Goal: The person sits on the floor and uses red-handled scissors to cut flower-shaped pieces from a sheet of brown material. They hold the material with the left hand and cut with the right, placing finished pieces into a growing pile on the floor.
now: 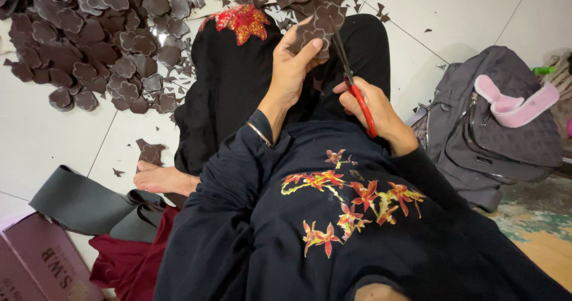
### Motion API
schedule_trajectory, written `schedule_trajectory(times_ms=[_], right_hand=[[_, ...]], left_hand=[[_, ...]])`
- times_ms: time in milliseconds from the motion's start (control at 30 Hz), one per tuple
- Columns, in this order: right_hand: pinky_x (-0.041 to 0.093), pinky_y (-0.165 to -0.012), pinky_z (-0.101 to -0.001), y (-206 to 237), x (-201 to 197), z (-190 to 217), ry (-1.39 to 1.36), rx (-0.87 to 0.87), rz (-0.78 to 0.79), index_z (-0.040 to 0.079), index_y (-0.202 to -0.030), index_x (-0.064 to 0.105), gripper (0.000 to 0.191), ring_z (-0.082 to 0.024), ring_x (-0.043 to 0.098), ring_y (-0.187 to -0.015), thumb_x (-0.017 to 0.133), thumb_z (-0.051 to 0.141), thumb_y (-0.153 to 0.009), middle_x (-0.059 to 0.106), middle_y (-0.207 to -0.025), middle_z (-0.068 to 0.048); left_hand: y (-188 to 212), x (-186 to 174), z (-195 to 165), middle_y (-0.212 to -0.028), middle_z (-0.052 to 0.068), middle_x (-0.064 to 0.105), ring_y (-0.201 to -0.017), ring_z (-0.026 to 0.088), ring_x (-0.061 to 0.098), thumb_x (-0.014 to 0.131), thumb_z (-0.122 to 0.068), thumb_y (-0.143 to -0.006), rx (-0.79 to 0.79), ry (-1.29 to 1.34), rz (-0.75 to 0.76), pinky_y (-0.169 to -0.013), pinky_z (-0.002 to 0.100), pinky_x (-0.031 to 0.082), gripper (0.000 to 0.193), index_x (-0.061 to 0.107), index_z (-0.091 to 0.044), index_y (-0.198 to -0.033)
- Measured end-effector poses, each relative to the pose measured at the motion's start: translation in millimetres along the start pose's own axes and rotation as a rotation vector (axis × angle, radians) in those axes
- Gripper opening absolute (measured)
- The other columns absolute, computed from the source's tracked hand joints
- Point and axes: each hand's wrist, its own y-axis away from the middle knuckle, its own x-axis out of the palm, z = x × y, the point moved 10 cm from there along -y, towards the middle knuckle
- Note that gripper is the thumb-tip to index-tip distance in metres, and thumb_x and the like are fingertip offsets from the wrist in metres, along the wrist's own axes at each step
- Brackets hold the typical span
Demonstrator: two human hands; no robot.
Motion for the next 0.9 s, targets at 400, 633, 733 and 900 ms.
schedule_trajectory(times_ms=[400, 633, 733, 900], right_hand=[[0.046, -0.065, -0.0224, -2.5, 1.5, -7.8, -0.379, -0.087, 0.031, 0.000, -0.124, 0.059, 0.057, -0.008, 0.056, -0.075, 0.048, 0.053, -0.106, 0.056, -0.088, 0.001], [0.047, -0.067, -0.0214, -5.0, -1.9, -2.0, -0.280, -0.124, 0.027, 0.000, -0.123, 0.060, 0.062, -0.008, 0.056, -0.075, 0.049, 0.059, -0.105, 0.055, -0.089, 0.001], [0.048, -0.066, -0.0214, -4.9, -2.5, 2.7, -0.241, -0.122, 0.024, 0.000, -0.121, 0.061, 0.064, -0.008, 0.056, -0.073, 0.050, 0.061, -0.103, 0.055, -0.086, 0.001], [0.048, -0.067, -0.0211, -0.2, -9.3, 11.8, -0.234, -0.147, 0.004, 0.001, -0.121, 0.063, 0.067, -0.007, 0.056, -0.074, 0.051, 0.064, -0.103, 0.055, -0.085, 0.001]], left_hand=[[7.1, 12.6, -4.9, -0.115, 0.012, 0.072, -0.092, 0.023, 0.076, 0.070, 0.002, -0.095, -0.077, -0.027, 0.052, -0.079, 0.036, 0.065, 0.050, 0.053, -0.003, -0.142], [7.4, 11.7, 0.6, -0.114, 0.013, 0.073, -0.093, 0.024, 0.076, 0.071, 0.004, -0.094, -0.099, -0.016, 0.052, -0.081, 0.036, 0.065, 0.052, 0.054, -0.001, -0.143], [8.2, 11.5, 1.4, -0.113, 0.014, 0.073, -0.092, 0.024, 0.076, 0.071, 0.003, -0.094, -0.101, -0.021, 0.063, -0.080, 0.036, 0.065, 0.051, 0.055, 0.000, -0.143], [11.2, 14.7, 0.2, -0.112, 0.013, 0.073, -0.091, 0.022, 0.075, 0.071, 0.003, -0.096, -0.084, -0.027, 0.102, -0.081, 0.036, 0.064, 0.047, 0.057, 0.001, -0.141]])
